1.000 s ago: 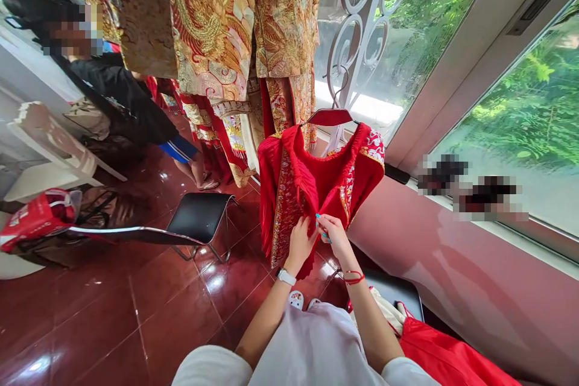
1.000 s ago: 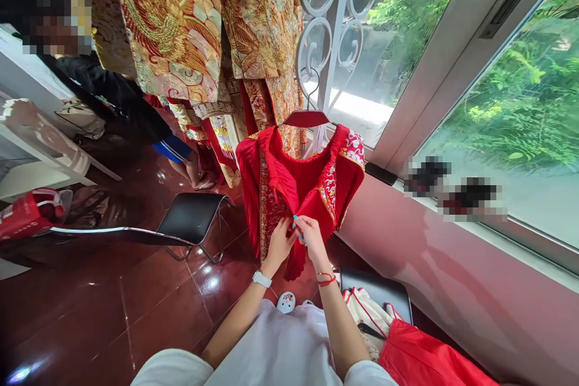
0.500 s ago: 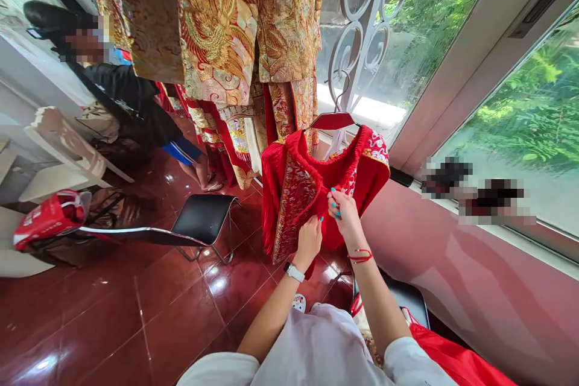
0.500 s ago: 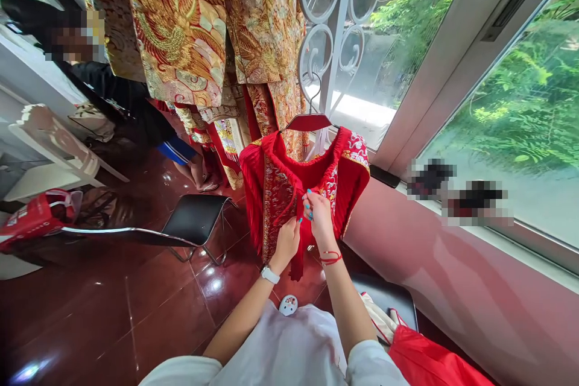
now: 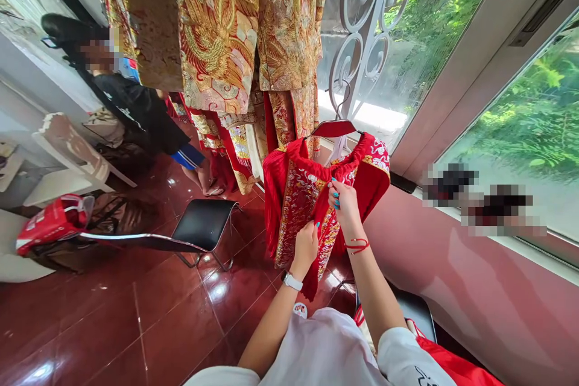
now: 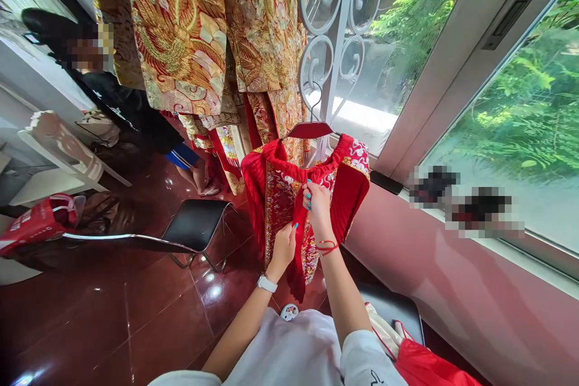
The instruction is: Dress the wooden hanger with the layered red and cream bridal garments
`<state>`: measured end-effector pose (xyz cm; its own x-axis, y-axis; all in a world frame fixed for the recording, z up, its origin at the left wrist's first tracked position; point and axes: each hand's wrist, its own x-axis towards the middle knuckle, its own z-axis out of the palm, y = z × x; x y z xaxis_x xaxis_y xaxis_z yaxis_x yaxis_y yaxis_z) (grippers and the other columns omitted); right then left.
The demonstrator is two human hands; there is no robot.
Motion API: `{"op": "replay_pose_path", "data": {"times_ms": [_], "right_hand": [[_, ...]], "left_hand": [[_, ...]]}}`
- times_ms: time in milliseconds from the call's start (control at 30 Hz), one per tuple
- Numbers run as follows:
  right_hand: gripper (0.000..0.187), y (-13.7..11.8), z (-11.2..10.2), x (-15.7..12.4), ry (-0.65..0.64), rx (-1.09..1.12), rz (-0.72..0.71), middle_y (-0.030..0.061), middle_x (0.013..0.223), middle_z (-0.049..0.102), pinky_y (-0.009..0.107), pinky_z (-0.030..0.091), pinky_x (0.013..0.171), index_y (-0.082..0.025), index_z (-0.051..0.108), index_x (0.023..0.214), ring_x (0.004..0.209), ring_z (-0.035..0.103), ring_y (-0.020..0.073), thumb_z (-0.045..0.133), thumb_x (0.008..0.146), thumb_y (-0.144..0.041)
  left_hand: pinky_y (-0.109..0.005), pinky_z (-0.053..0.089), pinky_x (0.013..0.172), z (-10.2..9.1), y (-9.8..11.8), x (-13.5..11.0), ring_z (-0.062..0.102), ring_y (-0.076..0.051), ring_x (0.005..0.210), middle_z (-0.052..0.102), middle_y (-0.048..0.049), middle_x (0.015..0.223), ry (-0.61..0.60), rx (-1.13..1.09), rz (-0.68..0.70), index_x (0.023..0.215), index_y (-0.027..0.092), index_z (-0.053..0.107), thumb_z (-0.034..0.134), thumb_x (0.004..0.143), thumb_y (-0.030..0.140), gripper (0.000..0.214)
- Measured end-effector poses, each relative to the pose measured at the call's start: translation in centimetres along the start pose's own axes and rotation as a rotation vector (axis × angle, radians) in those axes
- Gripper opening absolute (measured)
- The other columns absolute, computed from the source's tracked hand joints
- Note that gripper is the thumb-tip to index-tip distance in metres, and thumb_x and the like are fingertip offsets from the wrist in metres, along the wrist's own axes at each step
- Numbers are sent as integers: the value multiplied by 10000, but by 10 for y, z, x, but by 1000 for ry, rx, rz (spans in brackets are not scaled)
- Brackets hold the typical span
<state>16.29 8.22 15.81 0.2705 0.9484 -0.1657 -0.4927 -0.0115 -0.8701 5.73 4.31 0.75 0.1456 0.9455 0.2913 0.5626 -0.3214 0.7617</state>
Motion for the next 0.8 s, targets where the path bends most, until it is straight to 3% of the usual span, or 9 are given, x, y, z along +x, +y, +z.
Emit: {"op": "replay_pose_path", "data": {"times_ms": [133, 267, 333, 400, 500, 567, 633, 700, 800], "right_hand": [[240, 0, 2, 6, -13, -41, -35, -92, 447, 323, 196, 134, 363, -184, 520, 578, 366, 189, 25, 671, 704, -321], [296, 13, -3, 9, -51, -130, -50, -96, 446, 299, 209, 134, 383, -192, 507, 568, 385, 190, 35, 675, 696, -400], [326, 16, -14, 10, -107, -213, -99, -85, 465, 320, 215, 172, 399, -196, 509, 582, 410, 220, 49, 662, 721, -448], [340, 10, -33, 16, -121, -337, -202, -63, 506, 374, 225, 240, 423, -200, 526, 622, 445, 285, 73, 632, 765, -489], [252, -17, -73, 37, 106, -580, -499, -13, 669, 531, 261, 406, 522, -205, 603, 850, 561, 463, 131, 620, 783, -447], [442, -39, -100, 60, 302, -800, -737, 59, 938, 637, 356, 523, 725, -216, 593, 1135, 806, 604, 214, 662, 720, -351], [747, -56, -121, 84, 337, -1065, -890, 142, 1273, 589, 513, 483, 980, -223, 488, 1367, 1169, 566, 334, 691, 650, -276], [910, -64, -134, 106, 224, -1267, -937, 175, 1490, 443, 605, 364, 1113, -222, 373, 1492, 1395, 395, 398, 676, 634, -223], [918, -67, -144, 127, 26, -1356, -918, 148, 1584, 354, 570, 345, 1161, -235, 298, 1554, 1480, 318, 352, 553, 679, -118]], "left_hand": [[-315, 476, 699, 2, 0, 1, 677, -212, 756, 720, -104, 857, 6, -27, -29, 863, 205, 597, 294, 1001, 208, 333], [-317, 477, 701, 3, 2, 1, 667, -209, 747, 716, -102, 846, -75, -30, -52, 856, 197, 610, 319, 975, 182, 315], [-311, 474, 684, -10, 4, 5, 652, -200, 723, 714, -89, 846, -151, -53, -29, 855, 195, 629, 395, 959, 218, 257], [-293, 469, 662, -38, 5, 18, 635, -182, 712, 712, -68, 868, -139, -137, 11, 895, 198, 656, 469, 941, 272, 207], [-269, 465, 657, -100, 0, 61, 614, -159, 749, 687, -39, 889, 187, -300, 24, 947, 202, 656, 474, 936, 293, 204], [-279, 478, 726, -143, -10, 104, 591, -155, 805, 659, -30, 906, 361, -367, 31, 925, 193, 620, 498, 897, 240, 134], [-304, 477, 843, -174, -21, 150, 575, -158, 872, 640, -23, 902, 275, -402, 20, 884, 185, 587, 545, 843, 164, 62], [-324, 456, 948, -190, -31, 188, 567, -161, 932, 648, -27, 942, 154, -435, -16, 892, 178, 583, 578, 797, 102, 122], [-362, 424, 1044, -194, -36, 218, 577, -178, 1003, 681, -49, 964, -6, -499, -68, 909, 157, 601, 549, 823, 117, 108]]}}
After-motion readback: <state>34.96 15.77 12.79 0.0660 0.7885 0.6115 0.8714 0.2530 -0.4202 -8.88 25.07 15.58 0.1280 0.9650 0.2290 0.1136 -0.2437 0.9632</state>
